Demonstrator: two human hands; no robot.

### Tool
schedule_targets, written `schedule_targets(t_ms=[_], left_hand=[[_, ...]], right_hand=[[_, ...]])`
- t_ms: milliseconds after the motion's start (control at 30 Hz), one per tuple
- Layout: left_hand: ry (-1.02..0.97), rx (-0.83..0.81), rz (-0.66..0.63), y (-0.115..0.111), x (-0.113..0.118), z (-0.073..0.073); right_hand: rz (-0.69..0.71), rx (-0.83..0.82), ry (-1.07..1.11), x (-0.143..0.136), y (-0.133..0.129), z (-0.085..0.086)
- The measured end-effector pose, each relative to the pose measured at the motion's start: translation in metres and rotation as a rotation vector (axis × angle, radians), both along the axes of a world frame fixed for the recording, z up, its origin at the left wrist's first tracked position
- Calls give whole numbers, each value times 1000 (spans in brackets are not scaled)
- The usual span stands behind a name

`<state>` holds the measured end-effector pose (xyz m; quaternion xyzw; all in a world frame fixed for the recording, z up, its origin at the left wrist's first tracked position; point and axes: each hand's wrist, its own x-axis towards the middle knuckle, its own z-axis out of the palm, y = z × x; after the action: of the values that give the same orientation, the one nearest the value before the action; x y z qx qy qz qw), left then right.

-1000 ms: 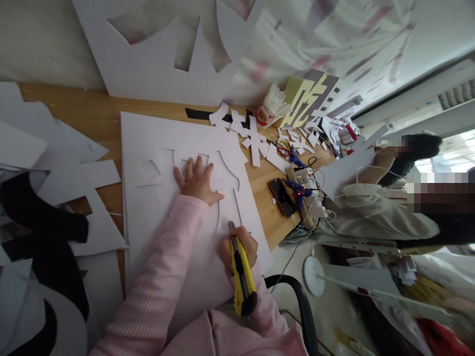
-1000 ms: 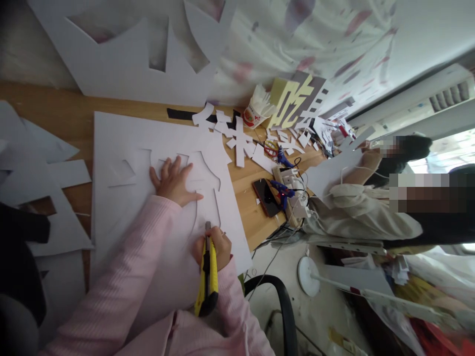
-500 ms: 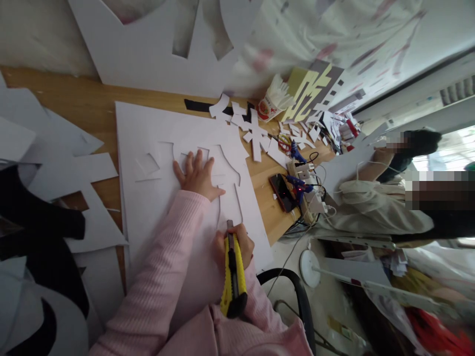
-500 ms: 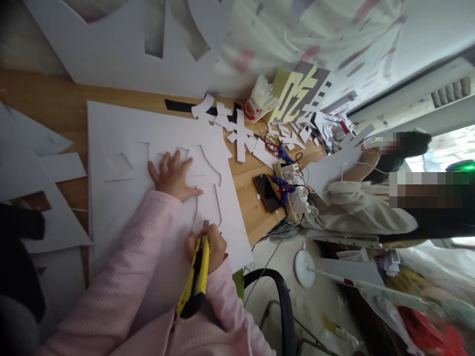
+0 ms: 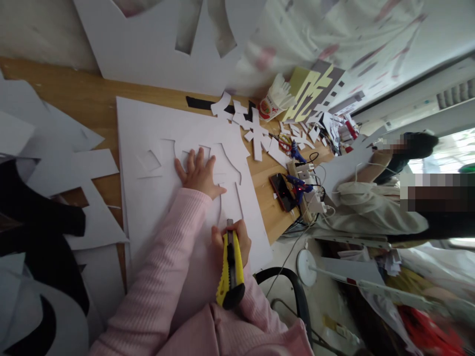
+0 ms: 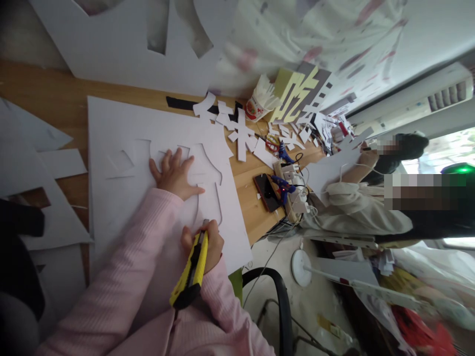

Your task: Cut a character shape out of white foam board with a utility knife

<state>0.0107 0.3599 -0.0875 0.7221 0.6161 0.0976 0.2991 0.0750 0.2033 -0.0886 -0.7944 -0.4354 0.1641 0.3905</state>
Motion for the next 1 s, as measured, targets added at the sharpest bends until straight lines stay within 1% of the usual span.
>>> schedule_targets(t_ms=[167, 500, 600, 700, 833, 1000], left_hand=[[-5, -15, -16, 0, 0, 0], [3, 3, -3, 0, 1, -1], [9, 6, -2, 0, 1, -2], [17, 13, -1, 0, 1, -2], [20, 5, -6, 0, 2, -2], [33, 4, 3, 0, 3, -1]], right_hand=[[-38, -9, 18, -4, -2, 0], [-58, -4, 28, -9, -2, 0], [-64, 9, 68, -7, -2, 1], [-79, 4, 160, -3, -1, 4], [-76, -7, 401, 6, 1, 6], [-85, 8, 601, 17, 9, 7]])
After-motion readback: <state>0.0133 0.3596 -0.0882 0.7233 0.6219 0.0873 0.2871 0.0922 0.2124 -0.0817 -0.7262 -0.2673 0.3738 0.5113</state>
